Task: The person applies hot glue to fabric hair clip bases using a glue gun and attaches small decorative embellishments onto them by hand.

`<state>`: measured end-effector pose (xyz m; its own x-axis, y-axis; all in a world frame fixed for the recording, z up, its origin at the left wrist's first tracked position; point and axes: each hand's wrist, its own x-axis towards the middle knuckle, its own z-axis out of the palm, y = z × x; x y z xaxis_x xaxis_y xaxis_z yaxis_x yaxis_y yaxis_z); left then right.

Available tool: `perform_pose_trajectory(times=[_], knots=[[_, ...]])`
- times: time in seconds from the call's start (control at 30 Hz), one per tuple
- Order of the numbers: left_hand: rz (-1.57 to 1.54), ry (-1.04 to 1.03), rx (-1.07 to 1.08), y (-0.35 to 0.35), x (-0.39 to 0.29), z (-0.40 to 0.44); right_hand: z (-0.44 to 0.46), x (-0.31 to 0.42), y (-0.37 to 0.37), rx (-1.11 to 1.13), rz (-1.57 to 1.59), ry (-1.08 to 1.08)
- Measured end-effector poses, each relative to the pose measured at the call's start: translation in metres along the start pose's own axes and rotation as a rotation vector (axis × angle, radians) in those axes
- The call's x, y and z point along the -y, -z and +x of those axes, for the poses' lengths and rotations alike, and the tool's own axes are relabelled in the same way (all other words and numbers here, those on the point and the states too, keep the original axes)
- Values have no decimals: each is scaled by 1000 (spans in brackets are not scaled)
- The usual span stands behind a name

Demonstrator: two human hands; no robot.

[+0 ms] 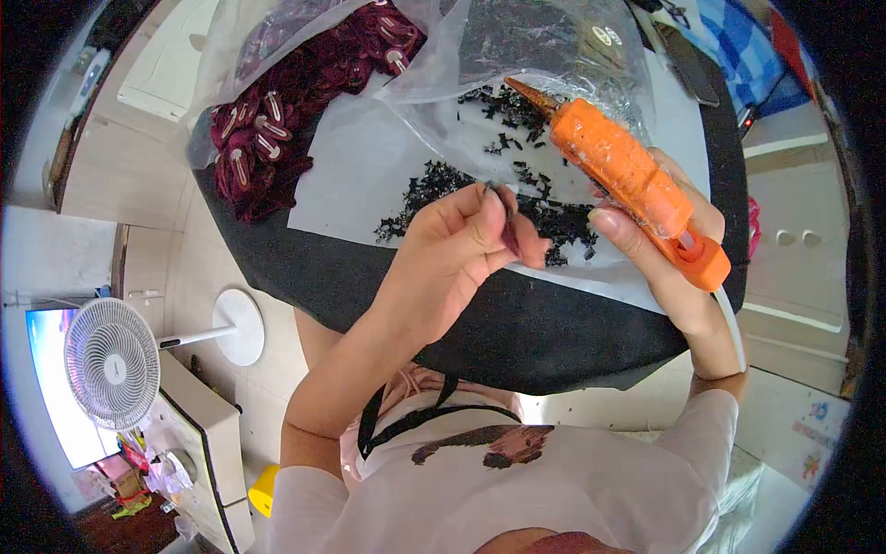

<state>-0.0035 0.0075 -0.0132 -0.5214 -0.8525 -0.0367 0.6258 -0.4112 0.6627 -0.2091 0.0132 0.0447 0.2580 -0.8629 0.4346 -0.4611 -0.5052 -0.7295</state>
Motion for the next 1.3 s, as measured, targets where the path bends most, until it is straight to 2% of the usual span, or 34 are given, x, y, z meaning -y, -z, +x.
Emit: perform_pose_trajectory(times=[0.1, 0.3, 0.5, 0.6, 0.63, 0.73, 0.8, 0.93, 1.0, 1.1, 1.13, 1.23, 1.3], knots=[[-3, 25, -89, -12, -7, 1, 0, -1, 0, 3, -15, 12], [144, -28, 25, 15, 0, 0, 1, 2, 1, 28, -45, 25], [93, -17, -147, -10, -9, -3, 1, 5, 1, 4, -65, 40], [336, -114, -187, -12, -10, -5, 1, 5, 4, 1, -56, 51], [369, -214, -198, -13, -10, -8, 2, 5, 6, -1, -59, 58], [834, -585, -401, -21, -23, -30, 2, 8, 10, -43, -37, 28], [935, -1009, -431, -37, -37, -31, -1, 9, 12, -82, 33, -50], [1213, -1431, -301, -56, -96, 10, -4, 14, 15, -173, 277, -210], [1390, -1452, -239, -64, -142, 77, -4, 15, 17, -205, 317, -246], [1557, -1327, -171, -63, -201, 189, -3, 13, 20, -239, 336, -335], [1549, -1279, -149, -66, -200, 197, -2, 15, 17, -269, 341, -330], [1207, -1133, -189, -50, -168, 168, 0, 13, 17, -324, 400, -326], [1300, -1118, -178, -49, -137, 118, -1, 8, 22, -345, 404, -317]])
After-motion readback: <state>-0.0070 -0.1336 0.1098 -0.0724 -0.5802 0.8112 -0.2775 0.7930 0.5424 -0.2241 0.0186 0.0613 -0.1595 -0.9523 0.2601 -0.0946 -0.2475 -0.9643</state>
